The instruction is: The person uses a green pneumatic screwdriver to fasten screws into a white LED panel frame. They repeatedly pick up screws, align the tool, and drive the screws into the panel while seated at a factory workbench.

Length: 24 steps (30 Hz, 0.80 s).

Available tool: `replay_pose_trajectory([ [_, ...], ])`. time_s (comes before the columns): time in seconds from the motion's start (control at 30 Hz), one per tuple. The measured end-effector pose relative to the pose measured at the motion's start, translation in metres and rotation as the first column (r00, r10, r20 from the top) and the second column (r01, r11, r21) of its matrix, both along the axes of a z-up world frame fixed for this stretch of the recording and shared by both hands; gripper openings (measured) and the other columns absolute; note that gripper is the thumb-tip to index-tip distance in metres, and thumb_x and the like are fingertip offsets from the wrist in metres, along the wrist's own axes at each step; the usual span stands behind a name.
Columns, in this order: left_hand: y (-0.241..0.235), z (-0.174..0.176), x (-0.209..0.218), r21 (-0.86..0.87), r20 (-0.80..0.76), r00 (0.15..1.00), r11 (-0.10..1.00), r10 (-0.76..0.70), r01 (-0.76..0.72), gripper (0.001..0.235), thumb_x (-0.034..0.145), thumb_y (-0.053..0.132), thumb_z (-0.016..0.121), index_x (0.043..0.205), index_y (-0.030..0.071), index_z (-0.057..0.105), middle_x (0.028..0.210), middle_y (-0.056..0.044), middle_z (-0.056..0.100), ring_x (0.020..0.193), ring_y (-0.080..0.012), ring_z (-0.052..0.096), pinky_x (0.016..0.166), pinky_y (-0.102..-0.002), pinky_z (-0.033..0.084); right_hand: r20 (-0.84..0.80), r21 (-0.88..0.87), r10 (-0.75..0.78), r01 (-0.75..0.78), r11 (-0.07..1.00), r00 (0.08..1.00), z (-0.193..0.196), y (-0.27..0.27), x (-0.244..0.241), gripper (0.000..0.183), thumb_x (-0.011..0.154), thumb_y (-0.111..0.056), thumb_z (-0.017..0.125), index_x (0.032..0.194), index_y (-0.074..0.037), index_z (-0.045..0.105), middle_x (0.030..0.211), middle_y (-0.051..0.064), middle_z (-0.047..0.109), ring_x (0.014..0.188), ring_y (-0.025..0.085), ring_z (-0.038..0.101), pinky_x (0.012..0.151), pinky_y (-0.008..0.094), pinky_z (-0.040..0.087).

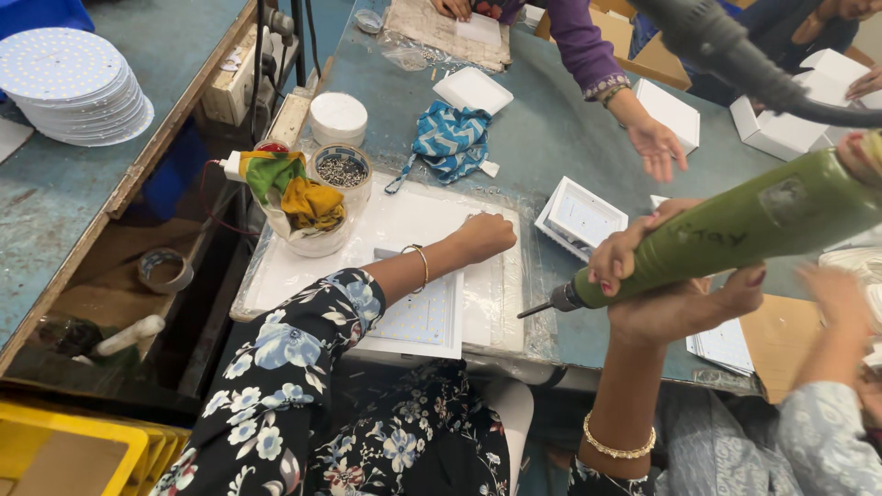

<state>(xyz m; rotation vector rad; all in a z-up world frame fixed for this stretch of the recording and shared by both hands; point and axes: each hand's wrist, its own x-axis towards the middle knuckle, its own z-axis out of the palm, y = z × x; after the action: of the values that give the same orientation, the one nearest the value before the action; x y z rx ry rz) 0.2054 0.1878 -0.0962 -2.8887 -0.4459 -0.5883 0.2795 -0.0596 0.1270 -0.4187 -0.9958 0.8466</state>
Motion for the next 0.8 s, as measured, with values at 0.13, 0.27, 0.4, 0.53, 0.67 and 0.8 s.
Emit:
replay_pose_trajectory([
  [0.13, -0.007, 0.008, -0.01, -0.124, 0.224, 0.974, 0.992, 0.018, 0.01, 0.005, 0.074, 0.005, 0.068, 0.075, 0.001, 0.065, 0.085, -0.018, 0.067, 0.083, -0.0363, 0.069, 0.069, -0.045, 0.057, 0.112, 0.034, -0.004, 0.0, 0.999, 0.994, -0.002, 0.0, -0.004, 0.085, 0.095, -0.081, 0.046, 0.11, 0.003, 0.047, 0.067, 0.014, 0.049, 0.049, 0.022, 0.048, 0.048, 0.034, 0.042],
  [0.27, -0.045, 0.021, -0.036, -0.366, 0.462, 0.886, 0.903, -0.034, 0.226, 0.023, 0.08, 0.017, 0.071, 0.078, -0.001, 0.057, 0.083, -0.022, 0.062, 0.082, -0.0399, 0.062, 0.076, -0.049, 0.051, 0.157, 0.049, -0.026, 0.019, 0.999, 0.987, 0.001, -0.003, -0.006, 0.082, 0.098, -0.079, 0.047, 0.107, 0.002, 0.047, 0.066, 0.014, 0.049, 0.05, 0.022, 0.049, 0.047, 0.035, 0.042],
  [0.4, -0.114, 0.038, -0.098, -0.678, 0.414, 0.91, 0.676, 0.029, 0.287, 0.024, 0.093, 0.022, 0.067, 0.088, 0.0, 0.059, 0.085, -0.016, 0.063, 0.078, -0.0301, 0.061, 0.073, -0.041, 0.051, 0.113, 0.073, 0.057, -0.066, 0.995, 0.992, 0.006, -0.004, -0.01, 0.081, 0.097, -0.077, 0.044, 0.106, 0.003, 0.047, 0.065, 0.015, 0.051, 0.047, 0.022, 0.049, 0.046, 0.036, 0.044],
  [0.53, -0.18, 0.068, -0.154, -0.814, 0.391, 0.913, 0.507, 0.115, 0.285, 0.024, 0.095, 0.022, 0.069, 0.093, -0.001, 0.062, 0.084, -0.014, 0.063, 0.075, -0.0261, 0.061, 0.071, -0.036, 0.051, 0.061, 0.098, 0.221, -0.226, 0.969, 0.973, 0.013, -0.003, -0.025, 0.085, 0.098, -0.078, 0.038, 0.106, 0.006, 0.049, 0.063, 0.015, 0.053, 0.043, 0.022, 0.049, 0.043, 0.033, 0.044],
  [0.67, -0.211, 0.092, -0.174, -0.828, 0.458, 0.872, 0.44, 0.174, 0.347, 0.018, 0.093, 0.017, 0.068, 0.097, -0.001, 0.068, 0.09, -0.011, 0.069, 0.082, -0.0228, 0.067, 0.074, -0.033, 0.052, -0.002, 0.086, 0.36, -0.358, 0.93, 0.933, 0.02, 0.001, -0.045, 0.089, 0.095, -0.079, 0.034, 0.113, 0.007, 0.05, 0.061, 0.016, 0.054, 0.042, 0.024, 0.049, 0.043, 0.035, 0.045],
  [0.8, -0.222, 0.095, -0.183, -0.802, 0.519, 0.819, 0.47, 0.244, 0.369, 0.017, 0.092, 0.015, 0.071, 0.096, -0.001, 0.071, 0.091, -0.01, 0.073, 0.082, -0.0212, 0.069, 0.076, -0.031, 0.052, -0.001, 0.078, 0.395, -0.393, 0.916, 0.919, 0.023, 0.002, -0.063, 0.09, 0.096, -0.08, 0.031, 0.113, 0.007, 0.05, 0.061, 0.016, 0.054, 0.043, 0.023, 0.05, 0.045, 0.035, 0.045],
])
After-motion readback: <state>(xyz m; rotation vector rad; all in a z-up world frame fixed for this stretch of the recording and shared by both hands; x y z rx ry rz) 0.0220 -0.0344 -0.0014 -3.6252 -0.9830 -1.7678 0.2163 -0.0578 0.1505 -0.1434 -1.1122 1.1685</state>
